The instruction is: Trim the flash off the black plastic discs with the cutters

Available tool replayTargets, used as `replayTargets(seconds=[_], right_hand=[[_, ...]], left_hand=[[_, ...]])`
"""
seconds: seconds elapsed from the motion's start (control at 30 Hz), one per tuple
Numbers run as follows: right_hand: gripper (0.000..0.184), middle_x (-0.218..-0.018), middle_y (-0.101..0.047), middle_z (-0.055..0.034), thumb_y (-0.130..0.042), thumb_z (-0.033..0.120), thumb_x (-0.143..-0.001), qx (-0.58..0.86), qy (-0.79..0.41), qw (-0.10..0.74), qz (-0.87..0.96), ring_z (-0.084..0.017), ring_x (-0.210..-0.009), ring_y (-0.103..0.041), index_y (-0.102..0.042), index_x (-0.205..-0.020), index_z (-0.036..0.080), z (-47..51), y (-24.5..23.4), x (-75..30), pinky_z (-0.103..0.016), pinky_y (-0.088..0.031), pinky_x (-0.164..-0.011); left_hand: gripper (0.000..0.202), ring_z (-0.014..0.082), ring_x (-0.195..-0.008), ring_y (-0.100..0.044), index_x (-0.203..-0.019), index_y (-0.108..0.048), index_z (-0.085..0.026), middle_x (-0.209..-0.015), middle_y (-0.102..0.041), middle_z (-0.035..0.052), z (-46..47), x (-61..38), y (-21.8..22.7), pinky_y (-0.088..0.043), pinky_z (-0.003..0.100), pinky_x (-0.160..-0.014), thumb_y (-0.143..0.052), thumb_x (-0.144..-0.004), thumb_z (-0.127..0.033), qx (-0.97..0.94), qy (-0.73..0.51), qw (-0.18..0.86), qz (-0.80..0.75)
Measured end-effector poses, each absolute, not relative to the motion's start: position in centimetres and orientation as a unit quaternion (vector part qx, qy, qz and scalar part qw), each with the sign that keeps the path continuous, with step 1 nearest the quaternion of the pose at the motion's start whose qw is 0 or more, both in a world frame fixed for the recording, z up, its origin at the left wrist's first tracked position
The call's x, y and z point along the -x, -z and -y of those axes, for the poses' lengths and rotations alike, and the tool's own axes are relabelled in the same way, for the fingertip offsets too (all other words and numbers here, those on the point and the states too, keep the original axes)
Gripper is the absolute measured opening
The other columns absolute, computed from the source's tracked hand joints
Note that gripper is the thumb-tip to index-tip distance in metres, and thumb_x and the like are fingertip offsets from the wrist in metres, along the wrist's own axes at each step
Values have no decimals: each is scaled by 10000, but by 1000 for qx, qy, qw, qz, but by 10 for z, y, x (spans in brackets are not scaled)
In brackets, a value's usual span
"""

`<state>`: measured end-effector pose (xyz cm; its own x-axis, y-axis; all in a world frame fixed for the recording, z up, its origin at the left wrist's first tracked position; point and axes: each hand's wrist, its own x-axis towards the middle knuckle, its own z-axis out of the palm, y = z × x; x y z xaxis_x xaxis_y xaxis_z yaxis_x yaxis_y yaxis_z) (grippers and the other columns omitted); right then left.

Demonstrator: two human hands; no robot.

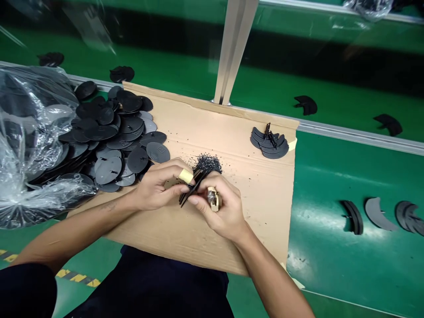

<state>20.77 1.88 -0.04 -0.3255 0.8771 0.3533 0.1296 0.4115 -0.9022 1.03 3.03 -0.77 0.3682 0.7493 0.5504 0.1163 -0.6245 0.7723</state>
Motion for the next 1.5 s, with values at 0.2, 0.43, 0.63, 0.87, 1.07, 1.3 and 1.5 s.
replayTargets(seconds=[0.2, 0.43, 0.63, 0.87, 1.07, 1.3, 1.5], right_hand=[[152, -1061, -656, -89, -726, 301, -903, 371, -368, 458, 719, -237, -962, -639, -690, -1034, 235, -29, 0, -214, -407, -559, -836], [100, -928, -703, -65, -713, 319, -928, 310, -431, 440, 724, -207, -858, -673, -680, -932, 225, -33, -3, -217, -371, -572, -766], [201, -894, -672, -62, -715, 393, -925, 289, -452, 392, 747, -188, -825, -661, -667, -878, 203, -37, -5, -219, -341, -563, -736], [193, -884, -694, -62, -727, 387, -914, 282, -455, 373, 758, -185, -784, -664, -685, -877, 203, -38, -3, -220, -332, -561, -696], [27, -892, -708, -60, -713, 219, -905, 312, -357, 434, 766, -202, -802, -673, -687, -910, 226, -32, 0, -216, -353, -566, -707], [184, -879, -684, -36, -706, 81, -860, 325, -279, 478, 767, -186, -793, -660, -644, -933, 238, -26, 1, -213, -332, -538, -677], [150, -872, -654, -44, -664, 102, -895, 315, -270, 457, 787, -183, -765, -631, -624, -968, 226, -28, 1, -216, -319, -501, -641]], left_hand=[[125, 149, -848, -686, -951, -709, -146, -882, -734, 80, -31, -9, 4, -556, 266, -776, -673, -960, -265, -742, -485, 378, -268], [165, 142, -779, -699, -894, -754, -150, -839, -751, 76, -34, -5, 2, -570, 252, -730, -721, -927, -308, -715, -457, 449, -279], [106, 143, -832, -682, -920, -731, -148, -870, -735, 78, -36, 2, -6, -556, 269, -787, -674, -953, -232, -756, -390, 464, -246], [129, 159, -818, -667, -907, -712, -161, -881, -718, 87, -37, 6, -8, -537, 291, -783, -645, -969, -252, -784, -351, 455, -234], [162, 146, -835, -674, -908, -732, -146, -882, -721, 79, -38, -2, 3, -548, 250, -767, -701, -937, -302, -689, -420, 534, -252], [461, 185, -1008, -713, -1097, -734, -149, -1061, -745, 114, -34, -5, 13, -564, 291, -907, -536, -994, -552, -627, -446, 579, -270], [256, 174, -922, -705, -1086, -722, -145, -982, -739, 91, -33, -10, 18, -565, 277, -833, -716, -928, -347, -702, -465, 440, -311]])
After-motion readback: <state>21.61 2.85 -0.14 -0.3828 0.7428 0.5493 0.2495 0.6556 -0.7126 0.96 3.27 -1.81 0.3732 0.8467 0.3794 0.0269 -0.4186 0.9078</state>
